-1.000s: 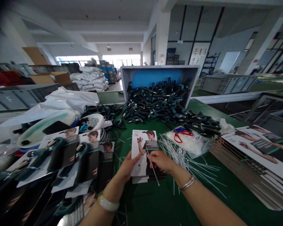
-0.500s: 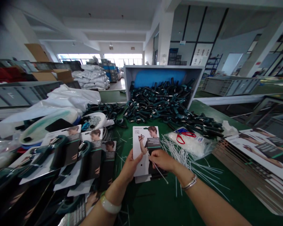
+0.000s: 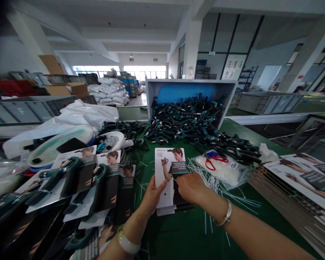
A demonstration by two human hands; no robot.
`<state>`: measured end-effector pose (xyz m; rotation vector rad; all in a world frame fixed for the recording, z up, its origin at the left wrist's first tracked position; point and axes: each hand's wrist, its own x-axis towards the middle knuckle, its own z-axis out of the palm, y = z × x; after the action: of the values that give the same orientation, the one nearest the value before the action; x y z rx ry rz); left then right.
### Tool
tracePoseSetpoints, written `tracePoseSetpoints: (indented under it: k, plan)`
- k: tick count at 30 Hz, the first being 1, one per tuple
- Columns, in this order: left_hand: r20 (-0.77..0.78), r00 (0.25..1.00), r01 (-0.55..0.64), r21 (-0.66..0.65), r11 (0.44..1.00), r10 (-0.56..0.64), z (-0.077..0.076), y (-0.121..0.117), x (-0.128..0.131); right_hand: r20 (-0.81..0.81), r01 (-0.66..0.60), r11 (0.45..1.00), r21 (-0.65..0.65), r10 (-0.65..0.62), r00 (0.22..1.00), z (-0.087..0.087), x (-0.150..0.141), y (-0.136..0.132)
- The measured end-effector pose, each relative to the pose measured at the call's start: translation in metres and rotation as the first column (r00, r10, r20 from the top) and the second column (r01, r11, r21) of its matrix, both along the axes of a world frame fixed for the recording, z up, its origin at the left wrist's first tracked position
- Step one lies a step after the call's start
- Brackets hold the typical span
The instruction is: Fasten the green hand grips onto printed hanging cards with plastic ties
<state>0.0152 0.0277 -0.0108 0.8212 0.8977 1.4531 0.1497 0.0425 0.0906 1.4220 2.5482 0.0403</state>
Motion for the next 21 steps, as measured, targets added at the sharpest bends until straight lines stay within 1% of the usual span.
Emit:
tracePoseSetpoints:
  k: [6, 9, 11, 13, 15, 19, 21]
  plan:
    - [-0.035, 0.999, -0.014, -0.016, 1.000, 0.013, 0.003, -0.002, 0.001, 0.079, -0.037, 0.999, 0.019, 0.035, 0.996, 0.006, -0.005, -0.001]
    - [-0.069, 0.997, 0.015, -0.029, 0.999, -0.017, 0.007, -0.006, 0.002, 0.090, -0.096, 0.994, 0.059, 0.090, 0.992, 0.007, -0.012, -0.002]
    - [-0.036, 0.997, 0.068, -0.047, 0.997, -0.069, 0.010, -0.010, 0.004, 0.077, -0.134, 0.986, 0.099, 0.126, 0.989, 0.005, -0.018, -0.002]
    - [0.048, 0.991, 0.127, -0.078, 0.989, -0.123, 0.012, -0.014, 0.007, 0.066, -0.134, 0.984, 0.118, 0.127, 0.990, 0.000, -0.023, -0.002]
    - [0.109, 0.985, 0.145, -0.106, 0.984, -0.133, 0.013, -0.015, 0.009, 0.064, -0.127, 0.985, 0.120, 0.120, 0.991, -0.006, -0.025, -0.003]
    - [0.086, 0.995, 0.060, -0.139, 0.989, -0.048, 0.011, -0.012, 0.006, 0.049, -0.143, 0.981, 0.132, 0.138, 0.989, -0.016, -0.015, -0.007]
    - [0.098, 0.995, 0.030, -0.134, 0.991, -0.017, 0.009, -0.009, 0.002, 0.035, -0.089, 0.987, 0.134, 0.085, 0.996, -0.016, -0.005, -0.010]
